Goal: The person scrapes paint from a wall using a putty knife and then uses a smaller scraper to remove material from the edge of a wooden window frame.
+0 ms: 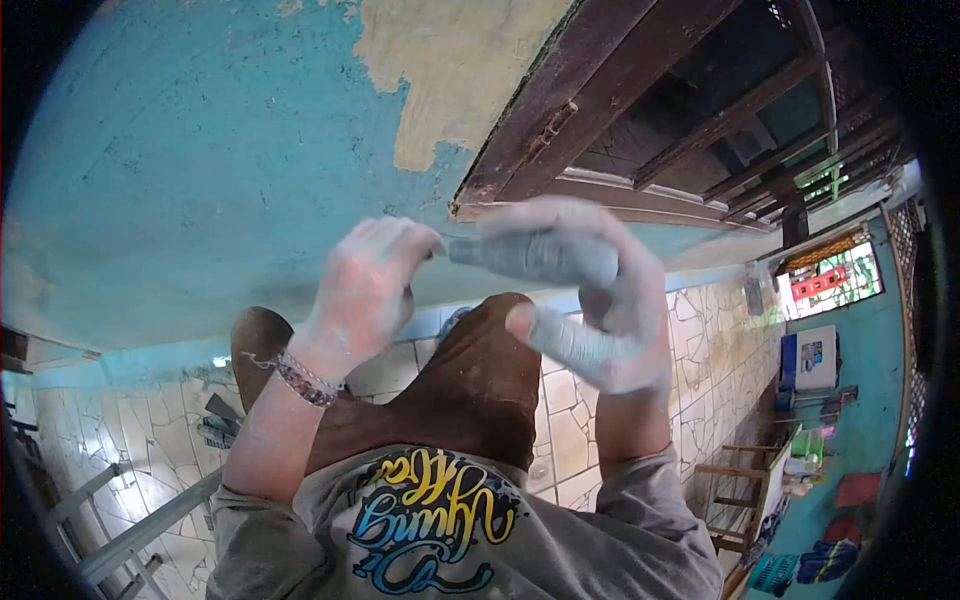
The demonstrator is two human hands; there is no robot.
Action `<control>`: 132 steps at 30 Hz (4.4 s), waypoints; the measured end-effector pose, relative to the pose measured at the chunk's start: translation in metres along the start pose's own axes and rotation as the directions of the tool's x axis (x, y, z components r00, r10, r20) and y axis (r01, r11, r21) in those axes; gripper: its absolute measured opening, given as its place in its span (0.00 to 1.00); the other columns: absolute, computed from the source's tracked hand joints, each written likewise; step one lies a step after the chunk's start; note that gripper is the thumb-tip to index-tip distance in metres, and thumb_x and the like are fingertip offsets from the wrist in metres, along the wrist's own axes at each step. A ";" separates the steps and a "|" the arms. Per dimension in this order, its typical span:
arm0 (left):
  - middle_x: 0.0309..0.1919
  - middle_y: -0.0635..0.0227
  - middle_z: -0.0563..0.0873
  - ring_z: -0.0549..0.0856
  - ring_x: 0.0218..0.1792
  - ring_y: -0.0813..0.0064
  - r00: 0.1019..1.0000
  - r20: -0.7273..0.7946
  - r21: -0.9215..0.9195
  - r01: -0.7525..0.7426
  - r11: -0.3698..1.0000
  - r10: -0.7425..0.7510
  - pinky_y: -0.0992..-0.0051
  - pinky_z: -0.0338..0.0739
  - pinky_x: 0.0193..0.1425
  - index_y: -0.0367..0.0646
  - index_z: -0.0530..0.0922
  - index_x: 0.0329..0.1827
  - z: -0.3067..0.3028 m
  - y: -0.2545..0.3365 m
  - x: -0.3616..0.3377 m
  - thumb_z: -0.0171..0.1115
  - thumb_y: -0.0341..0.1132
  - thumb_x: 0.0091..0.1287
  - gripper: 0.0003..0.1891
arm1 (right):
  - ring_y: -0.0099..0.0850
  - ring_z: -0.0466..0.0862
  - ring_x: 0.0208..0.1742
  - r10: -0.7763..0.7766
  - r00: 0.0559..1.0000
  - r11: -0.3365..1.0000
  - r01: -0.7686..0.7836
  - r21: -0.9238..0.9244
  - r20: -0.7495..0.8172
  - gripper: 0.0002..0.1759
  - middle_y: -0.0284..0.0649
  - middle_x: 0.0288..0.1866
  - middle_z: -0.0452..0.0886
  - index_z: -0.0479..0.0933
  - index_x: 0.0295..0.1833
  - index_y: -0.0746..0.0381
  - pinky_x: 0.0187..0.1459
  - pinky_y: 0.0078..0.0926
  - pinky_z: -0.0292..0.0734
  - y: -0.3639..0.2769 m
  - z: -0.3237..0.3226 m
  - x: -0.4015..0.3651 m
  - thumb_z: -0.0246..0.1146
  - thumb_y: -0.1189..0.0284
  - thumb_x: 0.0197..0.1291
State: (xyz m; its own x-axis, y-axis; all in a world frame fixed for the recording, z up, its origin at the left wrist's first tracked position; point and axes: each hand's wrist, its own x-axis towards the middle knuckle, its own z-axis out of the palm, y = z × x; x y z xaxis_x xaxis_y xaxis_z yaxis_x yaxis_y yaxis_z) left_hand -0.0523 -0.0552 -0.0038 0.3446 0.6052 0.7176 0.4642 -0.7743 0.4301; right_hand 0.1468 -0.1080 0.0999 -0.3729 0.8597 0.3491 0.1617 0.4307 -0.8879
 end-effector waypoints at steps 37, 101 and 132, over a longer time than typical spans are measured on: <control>0.26 0.68 0.81 0.80 0.31 0.64 0.883 -0.348 0.429 -0.150 0.891 0.316 0.65 0.69 0.38 0.47 0.76 0.34 -0.004 -0.042 0.062 0.64 0.24 0.46 0.12 | 0.31 0.85 0.48 -0.267 0.963 0.685 0.211 -0.698 0.029 0.25 0.48 0.47 0.85 0.72 0.59 0.71 0.49 0.26 0.82 0.059 -0.010 0.086 0.71 0.77 0.57; 0.74 0.25 0.39 0.38 0.78 0.46 0.798 -0.045 -0.948 0.156 0.278 -0.601 0.62 0.36 0.80 0.14 0.34 0.71 0.113 0.078 0.078 0.55 0.41 0.74 0.45 | 0.34 0.71 0.27 -0.484 0.858 0.803 0.514 0.301 -0.173 0.20 0.43 0.27 0.73 0.69 0.30 0.62 0.35 0.39 0.67 0.036 -0.058 0.036 0.48 0.59 0.69; 0.75 0.29 0.38 0.37 0.78 0.52 0.818 -0.081 -0.931 0.142 0.336 -0.569 0.62 0.35 0.79 0.17 0.30 0.72 0.107 0.079 0.073 0.55 0.39 0.74 0.46 | 0.36 0.71 0.28 -0.512 0.836 0.770 0.549 0.325 -0.197 0.20 0.44 0.29 0.74 0.71 0.31 0.63 0.34 0.40 0.67 0.036 -0.056 0.034 0.49 0.59 0.70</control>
State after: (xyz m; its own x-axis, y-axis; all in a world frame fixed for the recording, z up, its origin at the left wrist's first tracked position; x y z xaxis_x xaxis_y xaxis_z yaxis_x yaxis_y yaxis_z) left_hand 0.0967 -0.0529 0.0240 -0.0487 0.9209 0.3867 -0.5548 -0.3469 0.7562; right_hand 0.1910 -0.0478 0.0968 -0.2149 0.5519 0.8057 -0.3771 0.7141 -0.5898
